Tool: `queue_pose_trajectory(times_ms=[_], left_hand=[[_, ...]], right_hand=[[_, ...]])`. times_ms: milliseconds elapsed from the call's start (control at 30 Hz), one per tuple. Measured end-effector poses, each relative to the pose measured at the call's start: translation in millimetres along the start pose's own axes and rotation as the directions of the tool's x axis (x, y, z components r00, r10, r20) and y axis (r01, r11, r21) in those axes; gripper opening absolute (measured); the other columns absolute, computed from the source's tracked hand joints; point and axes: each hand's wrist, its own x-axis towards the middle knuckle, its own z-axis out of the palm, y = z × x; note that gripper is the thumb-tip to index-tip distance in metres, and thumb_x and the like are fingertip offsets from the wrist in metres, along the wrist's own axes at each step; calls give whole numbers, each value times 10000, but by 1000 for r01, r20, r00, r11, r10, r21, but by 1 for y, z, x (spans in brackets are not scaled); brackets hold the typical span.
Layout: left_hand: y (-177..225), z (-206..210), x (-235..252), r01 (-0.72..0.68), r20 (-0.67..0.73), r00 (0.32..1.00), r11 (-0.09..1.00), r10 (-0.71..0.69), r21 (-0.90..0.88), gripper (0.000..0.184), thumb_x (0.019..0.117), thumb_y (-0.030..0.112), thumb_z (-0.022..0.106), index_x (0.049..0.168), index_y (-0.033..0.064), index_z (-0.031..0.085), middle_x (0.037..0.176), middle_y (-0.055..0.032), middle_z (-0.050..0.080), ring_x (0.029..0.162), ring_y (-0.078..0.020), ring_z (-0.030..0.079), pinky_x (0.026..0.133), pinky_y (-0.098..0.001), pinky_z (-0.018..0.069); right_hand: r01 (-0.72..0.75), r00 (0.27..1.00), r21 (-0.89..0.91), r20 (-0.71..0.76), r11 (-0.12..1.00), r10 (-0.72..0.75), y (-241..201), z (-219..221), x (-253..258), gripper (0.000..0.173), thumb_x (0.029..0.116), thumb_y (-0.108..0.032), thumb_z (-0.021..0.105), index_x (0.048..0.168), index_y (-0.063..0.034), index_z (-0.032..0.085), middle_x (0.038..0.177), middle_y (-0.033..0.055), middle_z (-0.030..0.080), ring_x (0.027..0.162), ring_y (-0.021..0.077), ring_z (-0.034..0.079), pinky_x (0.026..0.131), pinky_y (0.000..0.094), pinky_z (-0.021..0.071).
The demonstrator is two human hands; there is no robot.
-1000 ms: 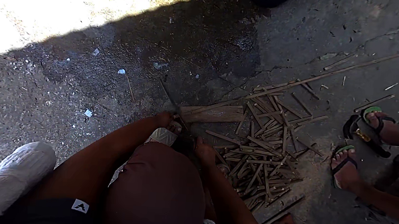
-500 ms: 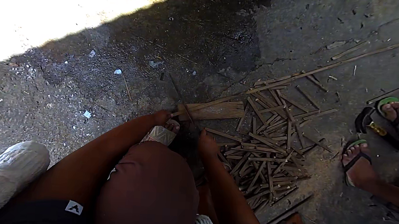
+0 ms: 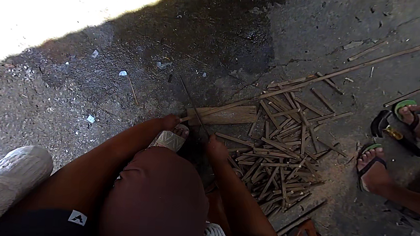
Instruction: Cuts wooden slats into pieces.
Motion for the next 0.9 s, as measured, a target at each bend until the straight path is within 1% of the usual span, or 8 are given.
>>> queue_pose_trajectory(times_ms=[133, 233, 367, 467, 600, 700, 833, 900], left_hand=[[3, -1, -4, 8, 2, 1000, 1000, -8, -23, 486, 1159, 235, 263, 1219, -135, 571, 1188, -330, 602, 1128, -427, 600, 1024, -559, 439], [1, 0, -2, 15, 3, 1000, 1000, -15, 10, 503, 1159, 251, 252, 1261, -134, 559, 1245, -337, 593, 1192, -438, 591, 1062, -565, 427], [-19, 2, -12, 33, -112, 993, 999, -33, 0, 536, 1157, 307, 253, 1268, -112, 569, 1226, -336, 615, 1191, -453, 606, 1048, -605, 435], [-61, -4, -49, 112, -304, 949, 990, -79, 91, 576, 1145, 397, 258, 1219, -51, 613, 1134, -313, 659, 1118, -480, 642, 964, -681, 459], [-161, -10, -155, 349, -414, 882, 902, -225, 255, 591, 1133, 423, 296, 1306, -36, 624, 1297, -322, 631, 1276, -511, 572, 1068, -692, 401], [-230, -5, -266, 675, -487, 701, 706, -521, 217, 675, 1086, 544, 386, 1366, -25, 618, 1502, -348, 459, 1464, -530, 340, 1175, -707, 234], [-281, -8, -327, 836, -695, 281, 525, -662, -162, 872, 1023, 678, 385, 1596, 22, 341, 1665, -325, 184, 1564, -482, 144, 1245, -658, 108], [-265, -23, -301, 749, -764, 255, 621, -592, -231, 813, 1033, 623, 449, 1579, 25, 370, 1631, -342, 258, 1539, -506, 204, 1227, -683, 134]], right_hand=[[117, 981, 62, -164, 991, -105, 5, 10, -9, 389, 1122, -261, 407, 1324, 14, 594, 1129, 260, 714, 1071, 422, 714, 898, 559, 554], [-13, 1000, 25, 7, 1000, 12, 13, 8, 3, 448, 1145, -283, 301, 1473, -47, 492, 1244, 240, 691, 1186, 400, 675, 981, 555, 529], [32, 999, 52, 2, 998, -32, 16, 0, -2, 473, 1145, -356, 305, 1414, -42, 534, 1212, 241, 700, 1167, 406, 681, 965, 567, 532], [138, 981, 148, -158, 979, -114, 32, 12, -12, 486, 1135, -375, 341, 1311, -2, 598, 1105, 252, 722, 1068, 426, 713, 902, 573, 552], [229, 918, 330, -387, 916, -90, 55, 41, -25, 459, 1118, -320, 418, 1223, 60, 653, 996, 267, 735, 947, 440, 737, 838, 583, 569], [214, 897, 422, -442, 881, -7, 66, 46, -30, 450, 1117, -291, 417, 1224, 79, 649, 990, 272, 726, 937, 436, 732, 837, 580, 565], [113, 935, 470, -347, 875, 66, 73, 37, -28, 465, 1132, -313, 367, 1294, 45, 615, 1069, 264, 719, 1023, 414, 717, 906, 567, 543], [71, 948, 487, -305, 871, 93, 72, 36, -24, 479, 1134, -335, 359, 1309, 34, 608, 1076, 264, 718, 1036, 413, 715, 915, 568, 538]])
